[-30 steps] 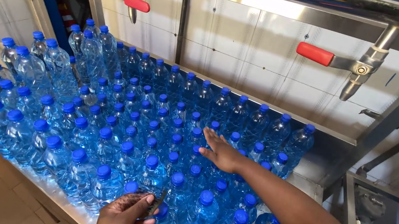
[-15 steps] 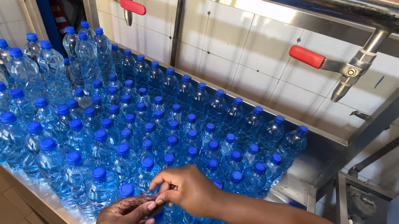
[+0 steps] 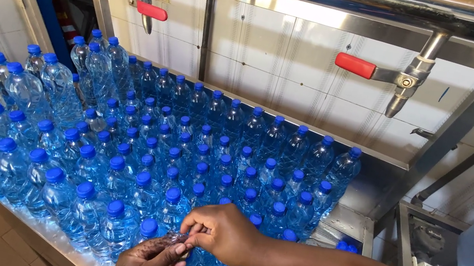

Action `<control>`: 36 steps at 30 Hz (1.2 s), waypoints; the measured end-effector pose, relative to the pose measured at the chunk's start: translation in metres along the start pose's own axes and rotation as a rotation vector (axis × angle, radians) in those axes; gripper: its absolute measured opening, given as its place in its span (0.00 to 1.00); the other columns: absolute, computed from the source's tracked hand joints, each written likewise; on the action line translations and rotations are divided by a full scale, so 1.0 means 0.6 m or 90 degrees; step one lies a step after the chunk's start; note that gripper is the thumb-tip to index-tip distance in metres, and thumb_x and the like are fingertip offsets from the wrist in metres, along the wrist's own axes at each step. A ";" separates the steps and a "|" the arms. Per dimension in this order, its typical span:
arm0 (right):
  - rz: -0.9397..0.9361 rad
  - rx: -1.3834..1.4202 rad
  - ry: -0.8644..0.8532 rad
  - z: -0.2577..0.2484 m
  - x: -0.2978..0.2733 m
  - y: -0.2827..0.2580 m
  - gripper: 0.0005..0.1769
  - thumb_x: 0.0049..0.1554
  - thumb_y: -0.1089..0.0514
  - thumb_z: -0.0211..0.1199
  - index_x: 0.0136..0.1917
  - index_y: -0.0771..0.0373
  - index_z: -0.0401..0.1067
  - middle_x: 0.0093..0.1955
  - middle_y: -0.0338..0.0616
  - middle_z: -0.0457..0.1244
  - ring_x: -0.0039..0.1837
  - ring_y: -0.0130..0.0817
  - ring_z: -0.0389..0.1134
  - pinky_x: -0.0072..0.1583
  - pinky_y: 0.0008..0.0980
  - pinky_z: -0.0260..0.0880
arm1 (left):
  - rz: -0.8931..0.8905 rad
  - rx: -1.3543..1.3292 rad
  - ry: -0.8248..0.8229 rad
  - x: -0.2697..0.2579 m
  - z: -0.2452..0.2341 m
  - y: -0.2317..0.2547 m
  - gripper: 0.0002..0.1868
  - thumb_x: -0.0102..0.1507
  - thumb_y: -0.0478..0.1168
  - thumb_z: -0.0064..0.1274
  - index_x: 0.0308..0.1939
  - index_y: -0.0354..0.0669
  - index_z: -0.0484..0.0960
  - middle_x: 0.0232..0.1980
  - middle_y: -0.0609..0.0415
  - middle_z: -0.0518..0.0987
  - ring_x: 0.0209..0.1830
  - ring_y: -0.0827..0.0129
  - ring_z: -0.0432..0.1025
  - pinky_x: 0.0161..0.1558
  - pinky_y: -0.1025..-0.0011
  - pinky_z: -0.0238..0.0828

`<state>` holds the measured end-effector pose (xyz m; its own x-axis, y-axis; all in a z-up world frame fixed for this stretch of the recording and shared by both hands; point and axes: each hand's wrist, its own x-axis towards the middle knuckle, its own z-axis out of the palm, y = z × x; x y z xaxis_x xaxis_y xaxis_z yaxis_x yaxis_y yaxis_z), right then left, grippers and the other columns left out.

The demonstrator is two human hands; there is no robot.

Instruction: Manually applying small adhesive labels or seals to the caps of filled water bottles at a workstation.

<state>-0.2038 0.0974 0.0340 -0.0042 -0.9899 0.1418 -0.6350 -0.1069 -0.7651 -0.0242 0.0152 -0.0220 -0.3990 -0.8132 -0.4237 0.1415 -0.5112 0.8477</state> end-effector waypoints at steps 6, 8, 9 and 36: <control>-0.128 -0.067 0.111 0.019 -0.008 0.012 0.04 0.67 0.59 0.71 0.55 0.54 0.81 0.53 0.43 0.72 0.48 0.41 0.73 0.50 0.44 0.77 | 0.074 0.056 0.060 0.001 0.000 -0.009 0.10 0.61 0.23 0.72 0.44 0.13 0.96 0.36 0.25 0.91 0.34 0.42 0.84 0.37 0.53 0.87; -0.087 -0.021 0.060 0.006 -0.012 -0.007 0.03 0.66 0.56 0.71 0.54 0.51 0.82 0.54 0.41 0.72 0.49 0.37 0.73 0.51 0.41 0.78 | 0.088 0.121 0.055 0.002 -0.006 -0.011 0.09 0.62 0.24 0.71 0.43 0.16 0.97 0.35 0.28 0.93 0.31 0.45 0.85 0.38 0.56 0.88; -0.049 0.029 0.007 0.001 -0.013 -0.016 0.02 0.65 0.53 0.72 0.52 0.49 0.84 0.54 0.38 0.72 0.50 0.33 0.72 0.53 0.37 0.80 | 0.104 0.187 0.055 0.003 -0.011 -0.012 0.08 0.63 0.26 0.70 0.43 0.19 0.99 0.33 0.30 0.94 0.28 0.48 0.86 0.38 0.59 0.90; 0.087 -0.495 0.374 -0.237 0.125 0.583 0.14 0.59 0.60 0.78 0.56 0.65 0.80 0.55 0.54 0.72 0.59 0.55 0.72 0.58 0.55 0.74 | -0.255 -0.055 -0.022 0.015 -0.014 -0.022 0.20 0.72 0.25 0.57 0.66 0.18 0.89 0.58 0.15 0.89 0.50 0.31 0.83 0.51 0.49 0.82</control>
<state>-0.5361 -0.0012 -0.1338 -0.3658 -0.7626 0.5335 -0.9307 0.3048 -0.2023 -0.0221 0.0124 -0.0395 -0.4682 -0.5358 -0.7026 0.0434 -0.8081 0.5874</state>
